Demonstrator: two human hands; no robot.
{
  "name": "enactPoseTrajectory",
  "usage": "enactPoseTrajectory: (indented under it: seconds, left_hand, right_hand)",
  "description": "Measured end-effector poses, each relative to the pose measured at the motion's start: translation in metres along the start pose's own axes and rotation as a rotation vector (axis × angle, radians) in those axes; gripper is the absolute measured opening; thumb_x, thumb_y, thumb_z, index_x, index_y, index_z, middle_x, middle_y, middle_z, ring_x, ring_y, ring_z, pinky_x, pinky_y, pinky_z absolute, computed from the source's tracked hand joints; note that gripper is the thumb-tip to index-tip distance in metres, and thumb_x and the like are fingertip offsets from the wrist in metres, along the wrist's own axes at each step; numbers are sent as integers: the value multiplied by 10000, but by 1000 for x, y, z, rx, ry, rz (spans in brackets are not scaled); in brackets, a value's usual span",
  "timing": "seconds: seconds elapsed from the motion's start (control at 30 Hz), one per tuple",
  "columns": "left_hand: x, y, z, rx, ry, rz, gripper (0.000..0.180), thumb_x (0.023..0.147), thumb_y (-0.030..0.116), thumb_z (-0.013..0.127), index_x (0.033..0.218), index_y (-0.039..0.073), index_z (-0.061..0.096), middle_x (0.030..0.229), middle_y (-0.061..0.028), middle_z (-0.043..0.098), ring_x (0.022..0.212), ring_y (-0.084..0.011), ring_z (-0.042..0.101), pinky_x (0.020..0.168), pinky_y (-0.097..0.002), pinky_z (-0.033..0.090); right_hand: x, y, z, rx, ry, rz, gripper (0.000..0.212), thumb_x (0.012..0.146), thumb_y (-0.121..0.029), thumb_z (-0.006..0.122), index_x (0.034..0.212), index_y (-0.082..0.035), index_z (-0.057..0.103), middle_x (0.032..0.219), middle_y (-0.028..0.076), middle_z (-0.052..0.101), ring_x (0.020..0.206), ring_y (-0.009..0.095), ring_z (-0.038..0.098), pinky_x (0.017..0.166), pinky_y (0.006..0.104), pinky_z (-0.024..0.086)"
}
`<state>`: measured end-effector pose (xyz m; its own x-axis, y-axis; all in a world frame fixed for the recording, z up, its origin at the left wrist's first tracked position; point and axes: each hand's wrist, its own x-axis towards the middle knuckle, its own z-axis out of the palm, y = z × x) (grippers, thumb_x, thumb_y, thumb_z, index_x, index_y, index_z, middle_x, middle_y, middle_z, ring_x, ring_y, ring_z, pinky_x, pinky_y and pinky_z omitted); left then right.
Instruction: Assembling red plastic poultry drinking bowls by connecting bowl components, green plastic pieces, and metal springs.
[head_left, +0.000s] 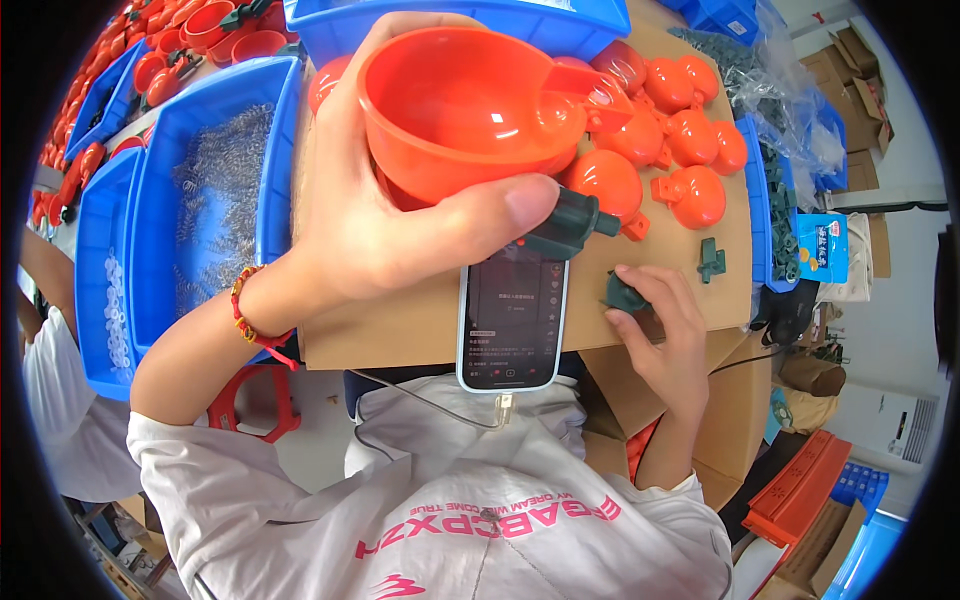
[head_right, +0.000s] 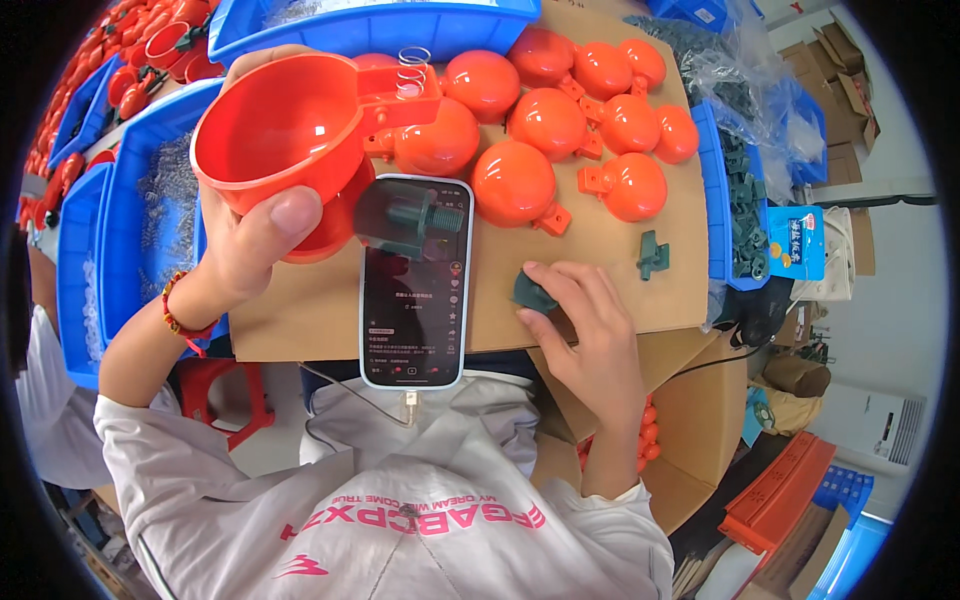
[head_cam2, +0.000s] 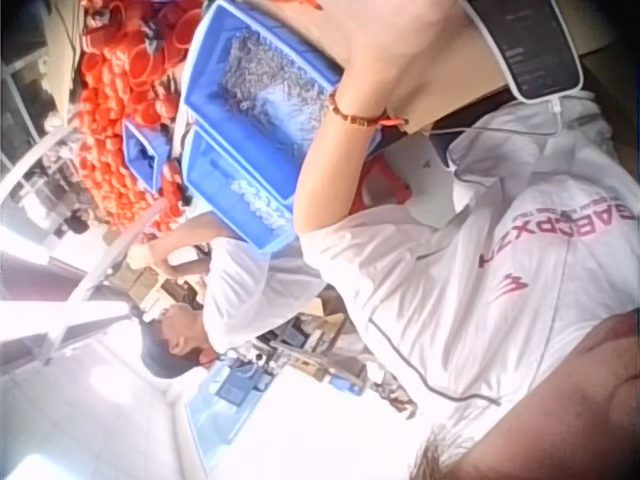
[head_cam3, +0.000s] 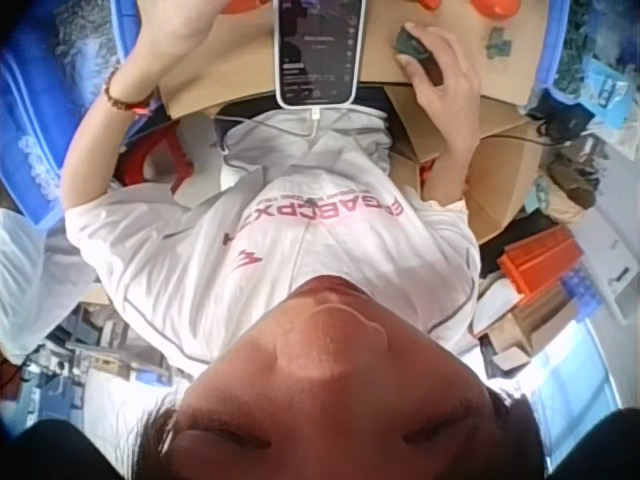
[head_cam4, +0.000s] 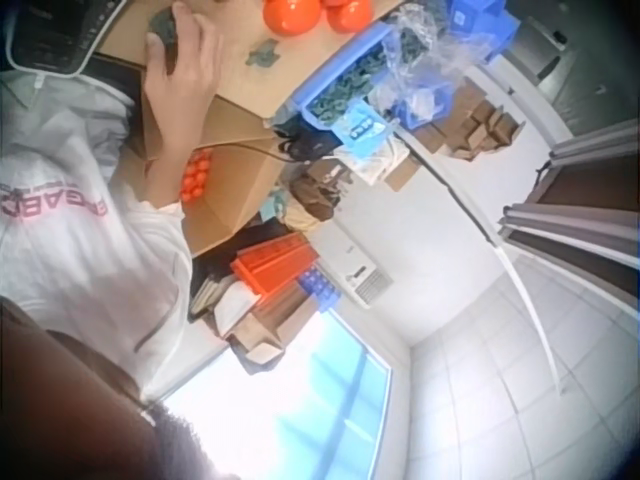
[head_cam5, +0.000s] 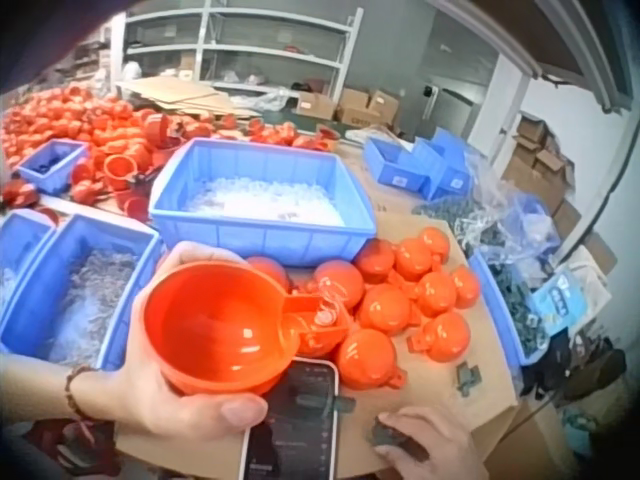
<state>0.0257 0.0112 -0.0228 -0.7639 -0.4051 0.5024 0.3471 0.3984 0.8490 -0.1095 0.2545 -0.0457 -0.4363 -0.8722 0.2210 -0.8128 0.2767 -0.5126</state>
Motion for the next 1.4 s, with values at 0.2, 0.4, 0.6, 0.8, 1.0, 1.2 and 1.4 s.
enactPoseTrajectory:
  seconds: [0.2,0.4,0.6,0.8,1.0,1.2,1.4]
  left_hand:
    - [3,5,-2,6,-13,17,785,670,409,678,1230,-50,374,1110,-124,532,976,-185,567,840,-318,458]
    - [5,6,3,-64,45,-5,852,641,318,729,1293,-25,302,1120,-136,534,1016,-190,546,886,-318,425]
    - [5,-3,-2,-139,33,-4,796,656,355,699,1255,-19,331,1094,-131,553,1010,-183,554,880,-314,434]
    - [5,-3,0,-91,-49,34,754,657,348,705,1213,-13,345,1097,-121,528,1031,-179,532,894,-313,421]
    - [5,-2,1,-129,-64,42,762,651,346,714,1207,-20,344,1101,-129,520,1037,-187,525,901,-317,415]
    - [5,-3,0,-120,-70,53,768,645,349,714,1205,-24,343,1111,-136,514,1040,-194,524,897,-322,416]
    - [5,-1,-1,-46,-111,111,782,621,340,729,1195,-31,351,1094,-117,487,1015,-188,518,879,-315,414]
  right_hand:
    - [12,-3,0,486,198,14,425,758,-23,655,1166,-11,537,1024,78,559,887,155,549,703,266,461]
    - [38,-20,-5,724,214,-51,454,781,-7,634,1209,28,487,1110,96,508,1029,172,503,787,282,472]
    - [58,-29,-2,756,200,-188,451,783,-4,632,1207,39,483,1127,113,499,1050,185,493,797,295,483]
    - [65,-32,-4,810,210,-201,448,789,5,618,1207,62,468,1144,126,497,1061,191,490,799,300,493]
    - [68,-35,0,848,198,-199,450,786,0,625,1206,57,473,1144,116,499,1064,187,490,786,284,496]
    - [70,-38,0,854,189,-185,445,787,-9,630,1203,48,482,1139,104,505,1065,177,487,785,278,494]
    - [71,-39,0,902,177,-164,450,796,-24,629,1210,54,472,1153,108,505,1077,177,481,808,290,479]
